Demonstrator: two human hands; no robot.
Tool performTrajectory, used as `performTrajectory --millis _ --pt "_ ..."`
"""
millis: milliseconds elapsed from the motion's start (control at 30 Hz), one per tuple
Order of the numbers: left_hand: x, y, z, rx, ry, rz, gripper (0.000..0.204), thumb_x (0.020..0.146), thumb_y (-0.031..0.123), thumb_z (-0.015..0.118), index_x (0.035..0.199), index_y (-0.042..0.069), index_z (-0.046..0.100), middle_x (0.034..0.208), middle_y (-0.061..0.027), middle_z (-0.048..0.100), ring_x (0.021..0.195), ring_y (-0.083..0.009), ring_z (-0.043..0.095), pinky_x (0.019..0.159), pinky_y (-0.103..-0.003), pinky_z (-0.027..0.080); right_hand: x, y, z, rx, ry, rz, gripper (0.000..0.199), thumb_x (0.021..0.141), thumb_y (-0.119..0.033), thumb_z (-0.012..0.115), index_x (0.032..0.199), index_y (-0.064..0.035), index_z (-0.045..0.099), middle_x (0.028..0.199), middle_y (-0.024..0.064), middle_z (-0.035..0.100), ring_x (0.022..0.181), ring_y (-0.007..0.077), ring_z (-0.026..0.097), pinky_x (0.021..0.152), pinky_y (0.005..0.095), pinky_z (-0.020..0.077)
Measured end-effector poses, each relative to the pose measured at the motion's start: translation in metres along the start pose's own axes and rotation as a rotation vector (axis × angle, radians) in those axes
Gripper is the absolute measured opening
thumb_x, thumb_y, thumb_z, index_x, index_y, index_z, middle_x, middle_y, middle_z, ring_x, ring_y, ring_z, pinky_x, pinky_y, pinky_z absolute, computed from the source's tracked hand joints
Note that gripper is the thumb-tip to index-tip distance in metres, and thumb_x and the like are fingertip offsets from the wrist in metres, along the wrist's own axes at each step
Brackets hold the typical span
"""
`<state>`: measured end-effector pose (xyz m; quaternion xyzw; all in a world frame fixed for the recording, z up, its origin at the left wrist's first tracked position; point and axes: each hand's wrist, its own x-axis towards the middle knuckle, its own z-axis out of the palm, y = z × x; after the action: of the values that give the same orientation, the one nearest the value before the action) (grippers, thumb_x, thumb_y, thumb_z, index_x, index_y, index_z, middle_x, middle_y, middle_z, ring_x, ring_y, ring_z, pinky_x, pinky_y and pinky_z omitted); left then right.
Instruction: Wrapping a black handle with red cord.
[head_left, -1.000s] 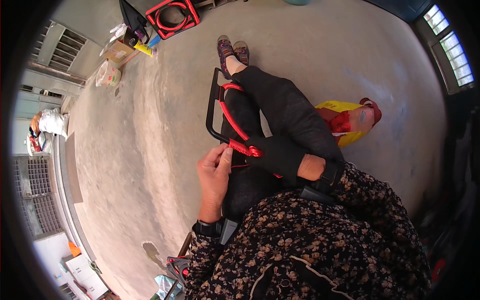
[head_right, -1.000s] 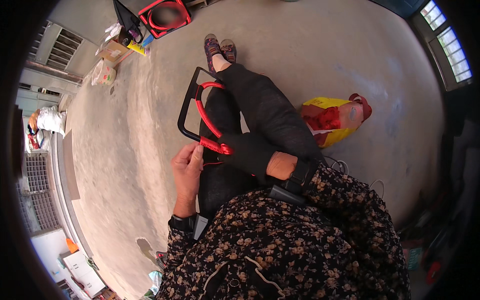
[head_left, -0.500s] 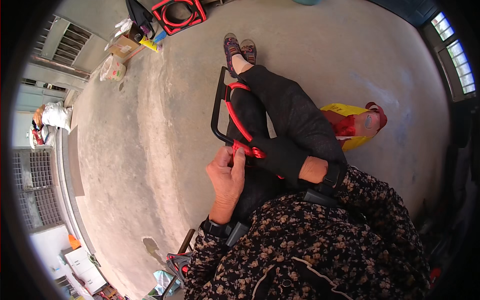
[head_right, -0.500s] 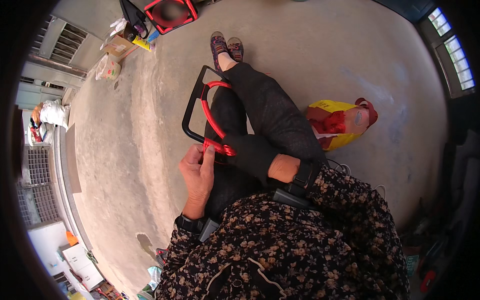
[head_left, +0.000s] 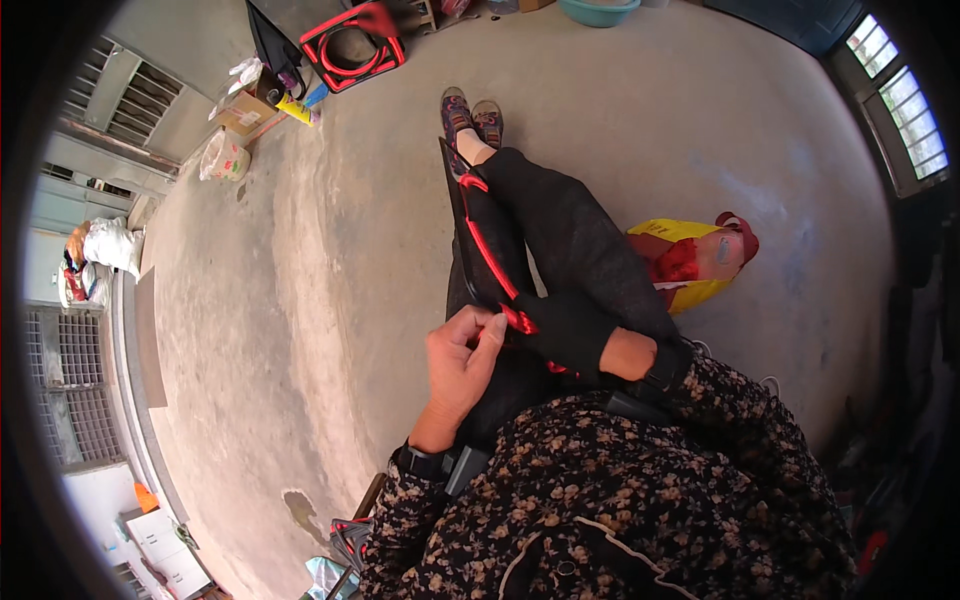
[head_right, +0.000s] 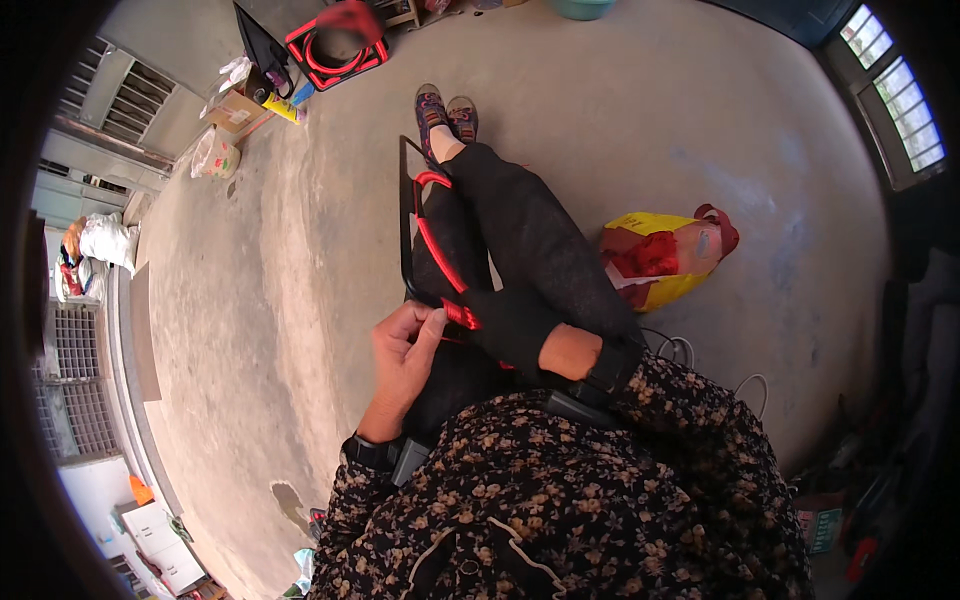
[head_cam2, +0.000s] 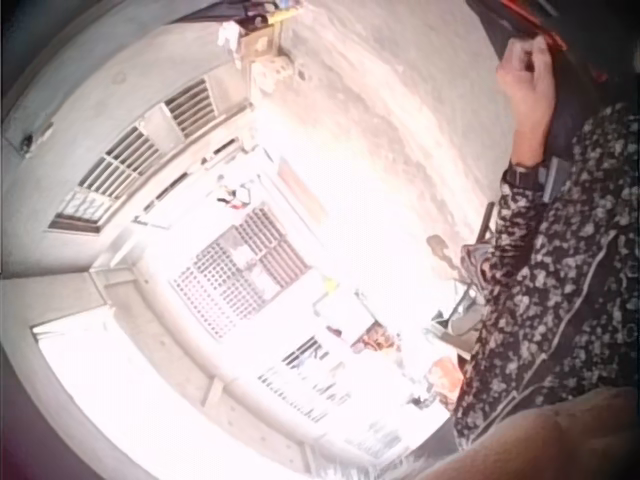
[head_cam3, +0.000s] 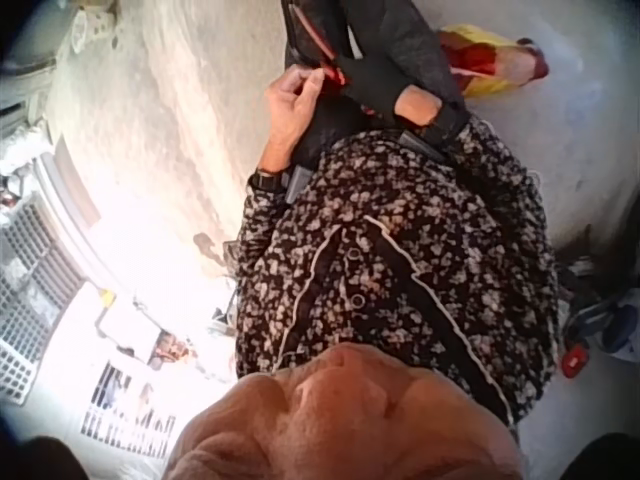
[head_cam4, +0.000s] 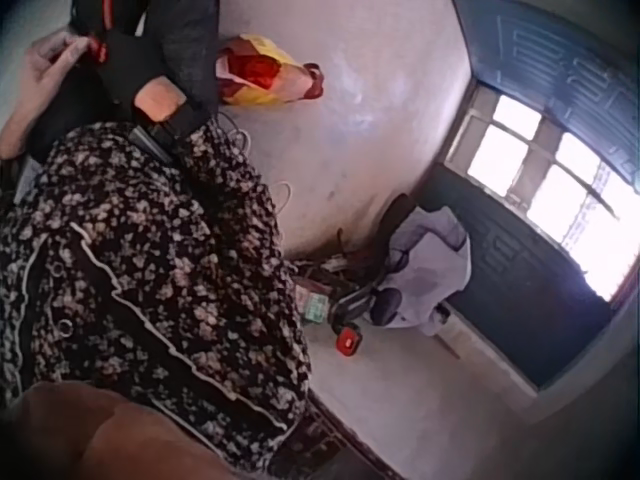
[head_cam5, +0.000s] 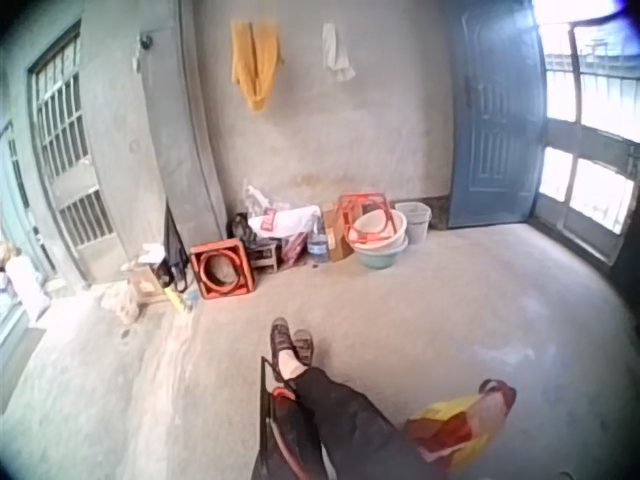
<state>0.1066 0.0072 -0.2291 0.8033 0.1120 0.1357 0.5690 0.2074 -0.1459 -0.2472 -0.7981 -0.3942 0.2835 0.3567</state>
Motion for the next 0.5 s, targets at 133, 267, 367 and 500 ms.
performTrajectory --millis 133,267,367,500 --pt "-0.008 0.024 -0.006 -0.034 -0.053 -0.018 0.018 0.090 0.013 0.062 0.079 -0.001 0.060 0.060 0.0003 0.052 0.058 -0.0044 0.044 0.054 -0.022 0.039 -0.014 -0.010 -0.005 0.036 0.056 -0.095 0.022 0.087 -0.021 0.061 0.100 -0.0041 0.056 0.080 0.0188 0.062 0.072 0.0335 0.062 0.062 0.0375 0.0478" --pt "-0.008 0.027 -0.012 -0.027 -0.054 -0.015 0.019 0.091 0.014 0.062 0.079 -0.001 0.061 0.061 0.0004 0.052 0.058 -0.0043 0.045 0.054 -0.023 0.039 -0.011 -0.006 -0.001 0.154 0.050 -0.113 0.029 0.084 -0.023 0.065 0.106 -0.0051 0.056 0.087 0.0181 0.064 0.078 0.0324 0.063 0.069 0.0367 0.0490" --pt "-0.009 0.025 -0.015 -0.018 -0.030 -0.004 0.019 0.092 0.015 0.061 0.080 0.000 0.062 0.061 0.0013 0.052 0.058 -0.0036 0.045 0.054 -0.022 0.039 -0.005 -0.004 -0.006 0.213 0.011 -0.122 0.031 0.084 -0.022 0.066 0.108 -0.0047 0.057 0.091 0.0142 0.064 0.081 0.0277 0.062 0.073 0.0353 0.0490" --pt "-0.028 0.026 -0.029 -0.183 -0.156 -0.226 0.026 0.096 0.021 0.053 0.085 0.000 0.062 0.061 0.0007 0.053 0.053 -0.0034 0.043 0.050 -0.019 0.034 -0.017 0.012 -0.038 0.940 -0.209 0.008 0.032 0.086 -0.018 0.062 0.112 -0.0005 0.056 0.099 0.0101 0.064 0.091 0.0240 0.061 0.083 0.0344 0.0480"
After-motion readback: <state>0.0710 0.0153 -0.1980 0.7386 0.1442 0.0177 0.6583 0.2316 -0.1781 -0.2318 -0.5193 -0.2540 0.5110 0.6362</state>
